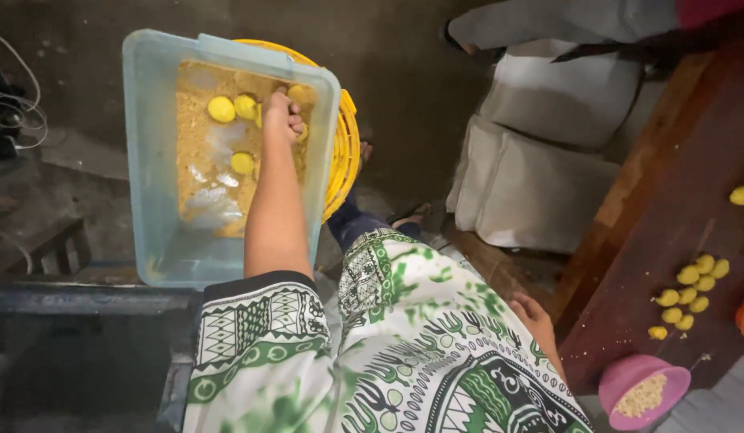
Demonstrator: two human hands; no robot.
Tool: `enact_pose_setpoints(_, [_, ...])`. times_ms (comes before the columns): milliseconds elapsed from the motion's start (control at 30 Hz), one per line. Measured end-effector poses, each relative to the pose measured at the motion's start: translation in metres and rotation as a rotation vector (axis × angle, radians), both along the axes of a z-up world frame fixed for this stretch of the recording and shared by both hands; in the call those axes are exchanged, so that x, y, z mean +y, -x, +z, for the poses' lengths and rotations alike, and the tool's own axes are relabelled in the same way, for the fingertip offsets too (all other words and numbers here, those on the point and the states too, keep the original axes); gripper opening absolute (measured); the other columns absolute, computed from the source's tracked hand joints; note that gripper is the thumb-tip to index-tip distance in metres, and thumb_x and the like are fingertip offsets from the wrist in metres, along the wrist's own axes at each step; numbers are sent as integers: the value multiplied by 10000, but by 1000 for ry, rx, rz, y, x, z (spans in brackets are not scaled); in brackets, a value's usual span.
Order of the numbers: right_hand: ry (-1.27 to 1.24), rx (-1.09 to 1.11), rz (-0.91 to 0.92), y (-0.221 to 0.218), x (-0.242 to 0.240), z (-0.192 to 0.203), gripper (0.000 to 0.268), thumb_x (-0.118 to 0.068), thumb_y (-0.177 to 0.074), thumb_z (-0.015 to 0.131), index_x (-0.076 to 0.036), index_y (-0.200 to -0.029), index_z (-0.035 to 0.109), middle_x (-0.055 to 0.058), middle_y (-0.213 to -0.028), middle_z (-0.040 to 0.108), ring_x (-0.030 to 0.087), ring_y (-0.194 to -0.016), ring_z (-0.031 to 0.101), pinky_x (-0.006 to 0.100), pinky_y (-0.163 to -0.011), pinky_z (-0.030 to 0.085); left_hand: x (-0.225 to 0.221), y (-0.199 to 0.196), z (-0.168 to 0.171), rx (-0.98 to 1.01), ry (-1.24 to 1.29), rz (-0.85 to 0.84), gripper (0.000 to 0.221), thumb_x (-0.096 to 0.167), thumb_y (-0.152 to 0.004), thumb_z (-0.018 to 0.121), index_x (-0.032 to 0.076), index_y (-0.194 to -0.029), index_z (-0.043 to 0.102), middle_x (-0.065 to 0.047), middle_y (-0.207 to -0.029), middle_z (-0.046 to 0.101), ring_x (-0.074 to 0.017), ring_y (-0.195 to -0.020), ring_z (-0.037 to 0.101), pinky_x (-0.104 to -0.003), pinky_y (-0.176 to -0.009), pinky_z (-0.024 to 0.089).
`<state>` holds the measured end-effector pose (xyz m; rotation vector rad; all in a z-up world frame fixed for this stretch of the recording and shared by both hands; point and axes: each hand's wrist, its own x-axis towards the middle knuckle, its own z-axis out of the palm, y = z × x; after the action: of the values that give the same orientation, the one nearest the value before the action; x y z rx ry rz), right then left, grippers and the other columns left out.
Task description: Filling small balls of yellow dough with a crumble mixture and placing them in a container.
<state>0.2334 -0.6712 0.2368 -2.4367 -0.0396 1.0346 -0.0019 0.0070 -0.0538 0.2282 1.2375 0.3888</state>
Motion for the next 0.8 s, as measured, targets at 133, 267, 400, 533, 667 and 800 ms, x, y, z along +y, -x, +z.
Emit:
enact_pose_setpoints(133, [-7, 38, -57, 7, -13, -8, 434, -260, -981, 661, 21, -1312, 651, 123, -1020, 747, 149, -867, 671, 302, -757, 533, -1, 4, 18, -87, -19, 10, 572, 142, -899, 393, 364, -1386, 595, 28, -616, 427, -103, -404, 277, -297, -383, 249])
enact_pose_setpoints(267, [-74, 99, -104, 4, -24, -19, 440, -268, -978, 657, 13, -1316, 647, 119, -1010, 740, 158, -846, 661, 317, -738, 531, -3, 9, 26, -77, -1, -9, 634, 102, -890, 381, 340, -1449, 560, 9, -634, 473, -112, -412, 277, -302, -395, 250])
enact_pose_setpoints(400, [33, -5, 18, 8, -6, -3, 442, -283, -982, 644, 12, -1310, 669, 137, -1026, 754, 170, -904, 679, 320, -799, 540, -6, 9, 39, -79, 11, 41, 620, 111, -906, 384, 320, -1464, 552, 9, -628, 459, -110, -421, 281, -295, -407, 255])
enact_pose_setpoints(533, [43, 6, 2, 11, 2, 2, 463, -288, -960, 652, -11, -1331, 650, 148, -1076, 760, 194, -948, 702, 330, -829, 542, 0, 14, -19, 31, -87, 84, 516, 172, -919, 470, 267, -1390, 660, 8, -642, 515, -123, -424, 346, -327, -402, 285])
enact_pose_setpoints(667, [104, -27, 47, 13, -4, -2, 454, -302, -967, 663, -24, -1326, 670, 168, -1073, 764, 198, -965, 712, 331, -854, 540, -4, 7, -27, 762, -1012, -2, 231, 298, -927, 707, 150, -1060, 823, -78, -910, 840, -230, -769, 797, -423, -725, 618])
enact_pose_setpoints(800, [128, 13, 43, 21, -2, 7, 464, -327, -957, 656, -49, -1328, 678, 151, -1095, 771, 209, -960, 723, 354, -841, 546, -13, -15, 87, 1027, -649, -286, 276, 407, -823, 726, 198, -982, 811, -135, -992, 771, -372, -930, 733, -469, -801, 571])
